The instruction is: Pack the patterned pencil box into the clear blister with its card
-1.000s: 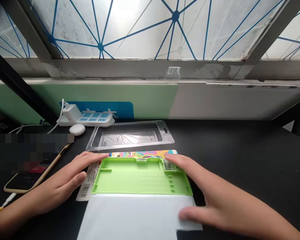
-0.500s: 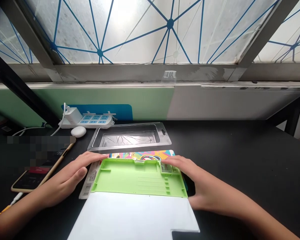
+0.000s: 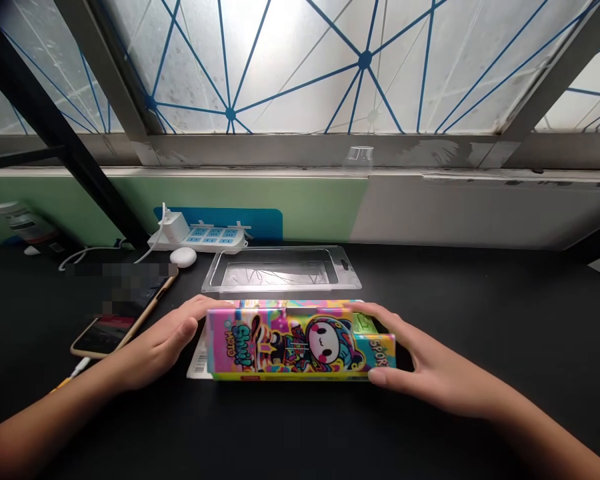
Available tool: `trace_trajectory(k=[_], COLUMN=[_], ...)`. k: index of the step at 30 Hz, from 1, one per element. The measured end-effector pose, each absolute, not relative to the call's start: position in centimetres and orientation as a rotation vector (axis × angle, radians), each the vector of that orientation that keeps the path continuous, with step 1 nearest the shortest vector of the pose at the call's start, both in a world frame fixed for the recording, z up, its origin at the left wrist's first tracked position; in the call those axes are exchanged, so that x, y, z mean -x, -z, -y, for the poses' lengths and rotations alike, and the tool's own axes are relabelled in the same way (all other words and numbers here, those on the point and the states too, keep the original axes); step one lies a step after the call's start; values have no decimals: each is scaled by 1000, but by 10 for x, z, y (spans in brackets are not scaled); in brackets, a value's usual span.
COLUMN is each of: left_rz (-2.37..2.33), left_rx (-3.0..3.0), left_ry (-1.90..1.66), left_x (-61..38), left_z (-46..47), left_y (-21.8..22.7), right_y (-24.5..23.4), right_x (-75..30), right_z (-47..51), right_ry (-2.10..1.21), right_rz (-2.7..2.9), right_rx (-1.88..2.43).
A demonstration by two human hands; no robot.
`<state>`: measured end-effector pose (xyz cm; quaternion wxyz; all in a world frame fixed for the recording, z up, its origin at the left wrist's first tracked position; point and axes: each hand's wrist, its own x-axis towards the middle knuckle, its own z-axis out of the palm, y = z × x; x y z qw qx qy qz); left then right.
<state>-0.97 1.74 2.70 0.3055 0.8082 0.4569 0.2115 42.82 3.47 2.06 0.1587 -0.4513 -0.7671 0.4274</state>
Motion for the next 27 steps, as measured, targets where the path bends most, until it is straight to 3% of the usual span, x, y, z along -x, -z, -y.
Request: trace_trajectory(k=[10, 15, 22, 27], left_rz=[-1194, -1201, -1517, -1629], left_rx=[-2298, -2394, -2031, -1912], left_ry=[-574, -970, -1338, -1251], left_x=[7, 3, -24, -31], left_z=[-10, -2, -41, -77], left_y=[-13, -13, -45, -34], right_y=[-14, -20, -53, -48], right_x=[-423, -412, -378, -360], right_z=[-31, -26, -83, -135], right_ry=[-803, -643, -561, -634], right_rz=[2365, 2267, 2186, 2270], right_rx=[1320, 1094, 902, 949])
